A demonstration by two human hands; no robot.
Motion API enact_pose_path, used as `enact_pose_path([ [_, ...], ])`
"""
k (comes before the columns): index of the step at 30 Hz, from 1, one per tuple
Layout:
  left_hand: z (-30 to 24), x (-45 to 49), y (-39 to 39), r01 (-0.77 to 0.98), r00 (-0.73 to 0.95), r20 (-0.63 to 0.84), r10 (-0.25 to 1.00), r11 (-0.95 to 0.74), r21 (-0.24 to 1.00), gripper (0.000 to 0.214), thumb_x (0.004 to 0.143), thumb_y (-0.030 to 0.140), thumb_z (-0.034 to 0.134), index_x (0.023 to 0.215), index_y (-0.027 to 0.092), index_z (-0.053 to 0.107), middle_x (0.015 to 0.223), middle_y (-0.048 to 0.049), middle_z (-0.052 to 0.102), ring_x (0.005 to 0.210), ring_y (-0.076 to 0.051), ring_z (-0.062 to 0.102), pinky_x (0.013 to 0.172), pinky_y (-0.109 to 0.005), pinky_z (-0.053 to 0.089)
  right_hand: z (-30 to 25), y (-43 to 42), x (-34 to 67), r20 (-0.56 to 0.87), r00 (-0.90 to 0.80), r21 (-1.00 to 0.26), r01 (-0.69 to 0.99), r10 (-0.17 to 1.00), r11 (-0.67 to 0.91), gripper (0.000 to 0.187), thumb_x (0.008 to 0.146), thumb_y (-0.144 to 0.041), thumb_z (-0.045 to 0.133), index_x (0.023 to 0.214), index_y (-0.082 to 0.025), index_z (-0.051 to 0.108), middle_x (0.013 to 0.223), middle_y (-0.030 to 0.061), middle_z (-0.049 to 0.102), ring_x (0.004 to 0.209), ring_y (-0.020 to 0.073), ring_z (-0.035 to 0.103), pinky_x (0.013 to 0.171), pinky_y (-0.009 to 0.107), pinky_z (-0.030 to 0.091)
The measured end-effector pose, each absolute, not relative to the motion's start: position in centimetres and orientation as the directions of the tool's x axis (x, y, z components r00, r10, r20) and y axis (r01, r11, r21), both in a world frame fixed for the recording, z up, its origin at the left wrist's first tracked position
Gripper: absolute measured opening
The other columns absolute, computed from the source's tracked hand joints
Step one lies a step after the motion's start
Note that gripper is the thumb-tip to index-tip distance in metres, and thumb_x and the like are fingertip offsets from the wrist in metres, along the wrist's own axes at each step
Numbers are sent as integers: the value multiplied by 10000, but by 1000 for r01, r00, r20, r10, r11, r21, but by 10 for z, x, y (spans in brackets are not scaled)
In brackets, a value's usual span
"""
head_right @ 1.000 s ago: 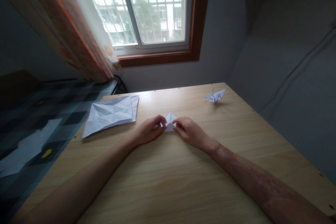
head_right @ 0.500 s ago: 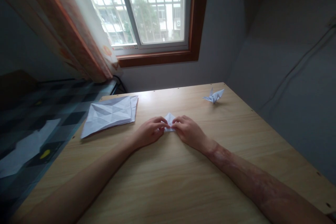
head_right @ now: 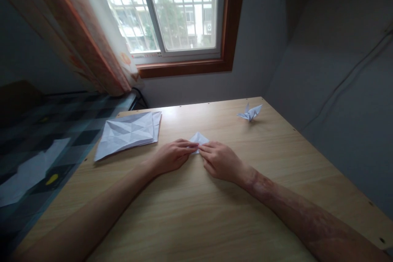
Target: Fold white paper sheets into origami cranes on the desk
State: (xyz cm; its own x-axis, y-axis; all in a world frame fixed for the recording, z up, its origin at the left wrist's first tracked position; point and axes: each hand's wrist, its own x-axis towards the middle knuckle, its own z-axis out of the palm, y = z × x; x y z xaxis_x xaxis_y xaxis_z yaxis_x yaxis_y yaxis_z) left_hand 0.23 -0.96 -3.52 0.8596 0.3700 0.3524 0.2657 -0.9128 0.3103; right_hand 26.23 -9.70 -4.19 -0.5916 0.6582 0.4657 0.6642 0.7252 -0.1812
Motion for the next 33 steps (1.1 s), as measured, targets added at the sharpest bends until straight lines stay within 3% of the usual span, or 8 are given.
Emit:
enact_pose_path([
  [7,-22,-15,-34,240,934,196,299,-930,277,760,1061,421,636,1731,189,360,1747,-158,412,1628,-314,418,1364,-494,358,-39,-109,262,380,-599,-200,690,705,695,533,1089,-312,605,1602,-172,569,1600,182,615,1490,334,600,1255,551,497],
  [12,-18,-23,-35,247,957,91,277,-936,249,894,1079,604,573,1782,206,191,1808,-146,252,1682,-329,289,1397,-498,254,-43,-117,275,285,-626,-231,690,726,686,701,1112,-401,572,1737,-170,352,1734,169,436,1611,317,447,1332,529,403],
  [17,-15,-32,-33,249,964,30,264,-936,248,922,1085,620,552,1794,236,104,1823,-124,188,1693,-325,248,1407,-502,215,-46,-119,285,261,-626,-246,693,735,677,668,1139,-384,516,1754,-218,316,1750,117,417,1631,282,414,1358,509,364],
  [22,-14,-41,-38,289,951,33,306,-925,248,842,1097,574,556,1783,252,190,1816,-113,238,1684,-322,284,1394,-513,260,-46,-122,293,268,-596,-261,711,757,653,590,1144,-301,479,1725,-249,393,1736,90,449,1616,276,443,1336,518,393],
  [26,-18,-36,-45,337,916,119,383,-896,290,648,1111,466,560,1697,237,404,1762,-114,402,1636,-293,407,1365,-496,345,-42,-118,300,293,-576,-283,710,763,644,521,1127,-254,490,1647,-262,531,1657,91,567,1550,298,533,1286,553,438],
  [29,-24,-25,-50,435,819,233,525,-831,346,375,1096,383,582,1436,236,637,1616,-94,615,1483,-269,606,1265,-452,486,-36,-109,301,358,-570,-321,669,740,670,422,1102,-216,519,1484,-271,690,1518,80,703,1420,306,648,1209,552,494],
  [31,-27,-15,-52,503,751,272,602,-788,354,264,1062,358,628,1293,241,679,1499,-89,705,1362,-280,686,1158,-445,564,-33,-101,298,400,-564,-342,640,723,688,334,1080,-194,550,1328,-262,763,1402,83,771,1280,300,713,1124,526,538],
  [33,-29,-5,-50,539,721,291,629,-773,335,273,1029,332,663,1283,232,674,1377,-110,751,1273,-301,710,1076,-452,594,-33,-91,294,435,-539,-368,624,721,689,244,1056,-178,579,1168,-246,785,1258,90,813,1137,290,735,1045,502,555],
])
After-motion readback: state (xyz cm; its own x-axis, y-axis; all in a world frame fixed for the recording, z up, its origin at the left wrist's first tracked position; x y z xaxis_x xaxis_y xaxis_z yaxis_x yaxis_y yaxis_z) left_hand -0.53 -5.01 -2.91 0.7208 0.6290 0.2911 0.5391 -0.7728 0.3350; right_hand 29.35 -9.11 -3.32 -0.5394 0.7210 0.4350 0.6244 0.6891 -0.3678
